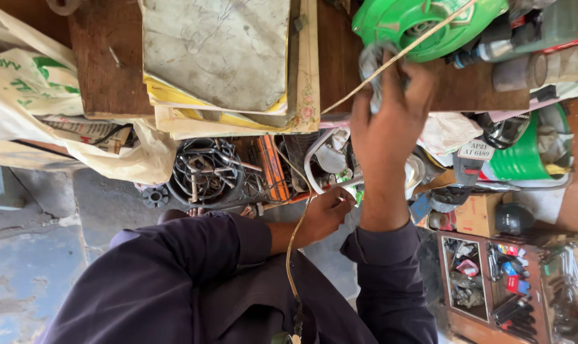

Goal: The person wipes a small metal part with a cloth, then picks up a bolt and wipes it as well. They continue to wipe the metal part and the bolt repeatedly, occasionally moving around the cluttered workshop.

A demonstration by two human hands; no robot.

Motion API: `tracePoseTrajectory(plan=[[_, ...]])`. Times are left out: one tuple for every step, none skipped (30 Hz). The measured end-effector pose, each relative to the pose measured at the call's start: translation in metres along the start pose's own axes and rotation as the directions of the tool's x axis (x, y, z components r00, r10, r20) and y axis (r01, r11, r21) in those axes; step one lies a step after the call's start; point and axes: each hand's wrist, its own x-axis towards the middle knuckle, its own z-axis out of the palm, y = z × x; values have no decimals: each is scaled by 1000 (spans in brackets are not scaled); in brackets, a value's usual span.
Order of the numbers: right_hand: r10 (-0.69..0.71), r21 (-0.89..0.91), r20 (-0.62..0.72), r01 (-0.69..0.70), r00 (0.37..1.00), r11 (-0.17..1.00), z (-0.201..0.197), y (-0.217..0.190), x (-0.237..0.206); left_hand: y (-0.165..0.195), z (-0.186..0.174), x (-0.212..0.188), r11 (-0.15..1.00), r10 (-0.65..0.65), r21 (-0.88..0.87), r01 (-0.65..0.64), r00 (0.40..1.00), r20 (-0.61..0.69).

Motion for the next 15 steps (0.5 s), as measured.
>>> tracePoseTrajectory(plan=[[-12,-1,27,12,1000,1000,2,-3,0,-1,-1,-1,999,-14,43,15,1000,-7],[-21,-5,49,22,999,1000,4,-3,1,0,-1,-1,996,-27,89,28,1000,-11],[-35,-9,66,36,997,999,4,-4,2,1,-2,-1,990,-32,137,34,999,-15],[-30,9,77,30,997,1000,4,-3,2,2,-3,-2,992,-26,127,27,1000,-7],[-30,26,89,27,996,999,1,-2,3,4,-2,-2,993,-17,114,17,1000,-1],[-26,45,103,22,994,999,-2,-1,4,7,-2,-3,995,-11,103,11,1000,5],[23,51,130,-30,991,998,-6,0,4,9,-2,-4,993,-34,115,33,999,12],[69,61,151,-79,986,995,-9,2,6,12,-3,-5,990,-50,133,48,999,15],[107,73,173,-121,979,990,-11,2,8,15,-3,-5,987,-63,147,60,998,15],[123,87,164,-139,979,986,-14,2,9,17,-3,-6,987,-62,151,61,998,5],[143,96,156,-159,977,983,-15,2,10,19,-3,-7,986,-65,154,64,998,1],[163,105,150,-179,975,978,-14,1,11,20,-2,-8,986,-68,155,68,998,-3],[115,78,122,-125,986,989,-13,0,12,20,-2,-9,986,-63,156,62,998,0],[71,52,96,-76,993,996,-10,-2,12,20,-2,-9,985,-61,159,60,998,2],[26,26,70,-27,997,999,-7,-3,13,19,-2,-9,985,-60,164,59,998,3]])
